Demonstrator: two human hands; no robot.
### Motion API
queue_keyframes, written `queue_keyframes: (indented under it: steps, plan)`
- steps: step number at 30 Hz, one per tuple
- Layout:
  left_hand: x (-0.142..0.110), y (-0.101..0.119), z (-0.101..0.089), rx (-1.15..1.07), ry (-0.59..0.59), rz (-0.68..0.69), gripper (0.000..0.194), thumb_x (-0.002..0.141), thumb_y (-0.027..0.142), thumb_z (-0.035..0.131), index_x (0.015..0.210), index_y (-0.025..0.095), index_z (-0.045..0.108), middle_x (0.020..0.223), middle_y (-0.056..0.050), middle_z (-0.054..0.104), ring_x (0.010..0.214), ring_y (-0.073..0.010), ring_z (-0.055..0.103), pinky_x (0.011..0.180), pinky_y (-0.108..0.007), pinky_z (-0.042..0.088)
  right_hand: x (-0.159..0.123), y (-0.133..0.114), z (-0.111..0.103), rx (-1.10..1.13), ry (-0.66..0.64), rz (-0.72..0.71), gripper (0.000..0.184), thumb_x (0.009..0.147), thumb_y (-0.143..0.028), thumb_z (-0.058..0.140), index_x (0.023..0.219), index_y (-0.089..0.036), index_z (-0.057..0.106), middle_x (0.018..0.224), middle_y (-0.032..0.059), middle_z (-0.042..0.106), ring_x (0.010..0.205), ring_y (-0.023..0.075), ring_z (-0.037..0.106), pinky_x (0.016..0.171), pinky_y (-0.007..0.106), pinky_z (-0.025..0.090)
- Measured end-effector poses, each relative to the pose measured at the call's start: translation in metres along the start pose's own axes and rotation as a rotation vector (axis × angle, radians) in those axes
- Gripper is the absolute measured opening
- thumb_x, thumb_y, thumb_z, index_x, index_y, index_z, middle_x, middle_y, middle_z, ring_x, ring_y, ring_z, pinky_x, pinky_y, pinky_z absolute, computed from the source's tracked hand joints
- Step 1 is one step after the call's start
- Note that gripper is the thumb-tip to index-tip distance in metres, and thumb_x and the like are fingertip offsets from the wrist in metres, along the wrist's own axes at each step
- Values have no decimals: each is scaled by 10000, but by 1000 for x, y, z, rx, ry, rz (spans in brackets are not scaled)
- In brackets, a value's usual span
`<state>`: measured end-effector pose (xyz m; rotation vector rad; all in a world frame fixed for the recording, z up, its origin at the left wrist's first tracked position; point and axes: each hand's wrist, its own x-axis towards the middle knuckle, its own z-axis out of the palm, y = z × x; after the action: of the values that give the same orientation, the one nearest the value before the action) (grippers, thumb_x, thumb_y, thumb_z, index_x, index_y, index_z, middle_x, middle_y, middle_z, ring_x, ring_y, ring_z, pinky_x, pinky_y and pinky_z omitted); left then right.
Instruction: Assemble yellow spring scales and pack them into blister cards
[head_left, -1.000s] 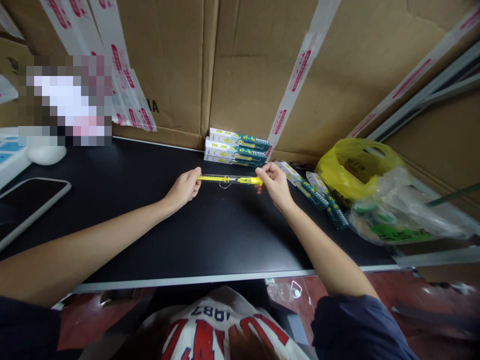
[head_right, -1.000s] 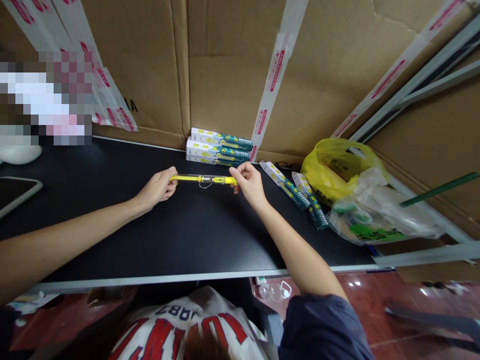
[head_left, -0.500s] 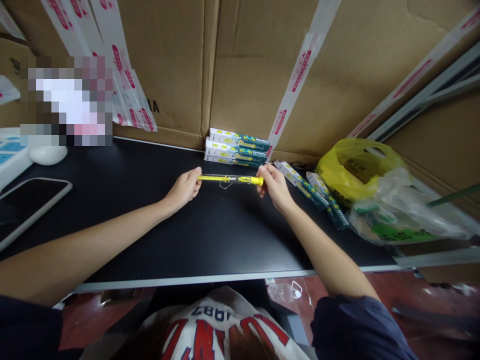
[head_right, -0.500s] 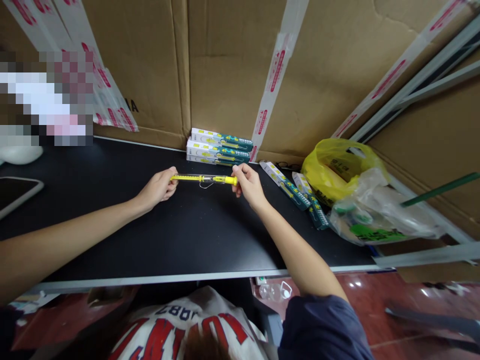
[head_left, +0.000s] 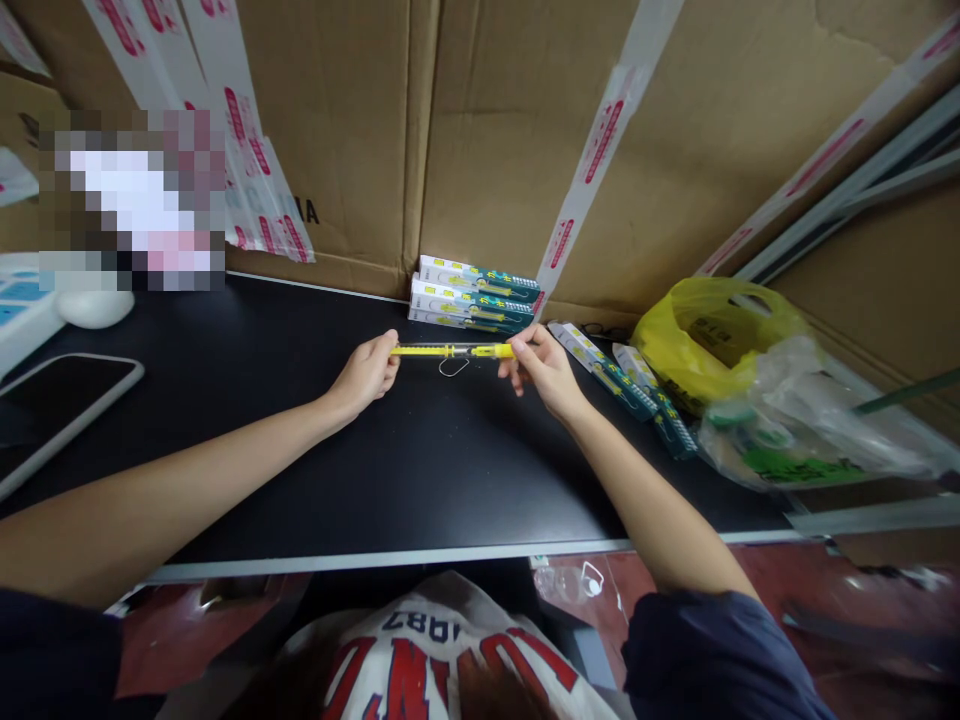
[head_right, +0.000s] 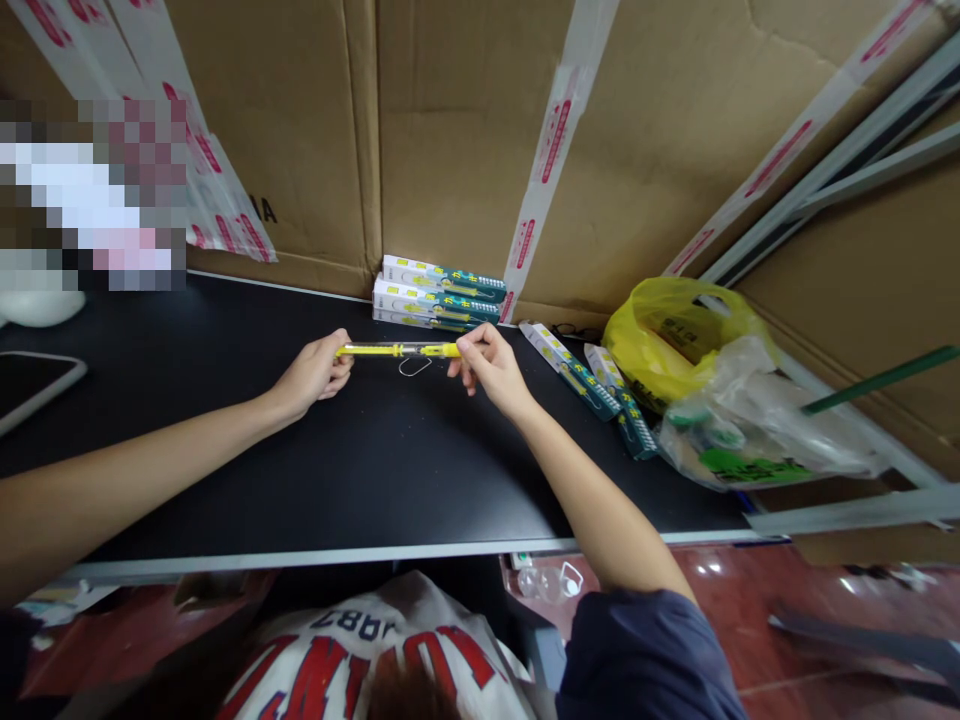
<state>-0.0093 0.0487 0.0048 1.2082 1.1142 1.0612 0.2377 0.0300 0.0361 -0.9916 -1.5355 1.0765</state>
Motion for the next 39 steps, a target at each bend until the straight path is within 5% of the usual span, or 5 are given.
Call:
queue_keyframes:
  steps: [39]
  plan:
    - [0, -3, 1, -25, -43, -12, 358, 954, 387, 336, 646, 205, 359, 457, 94, 262, 301, -34, 241, 295, -162, 178, -1, 1, -1, -40, 20, -25, 330, 859, -492, 585, 799, -213, 419, 519, -64, 594, 355, 54, 409, 338, 155, 358]
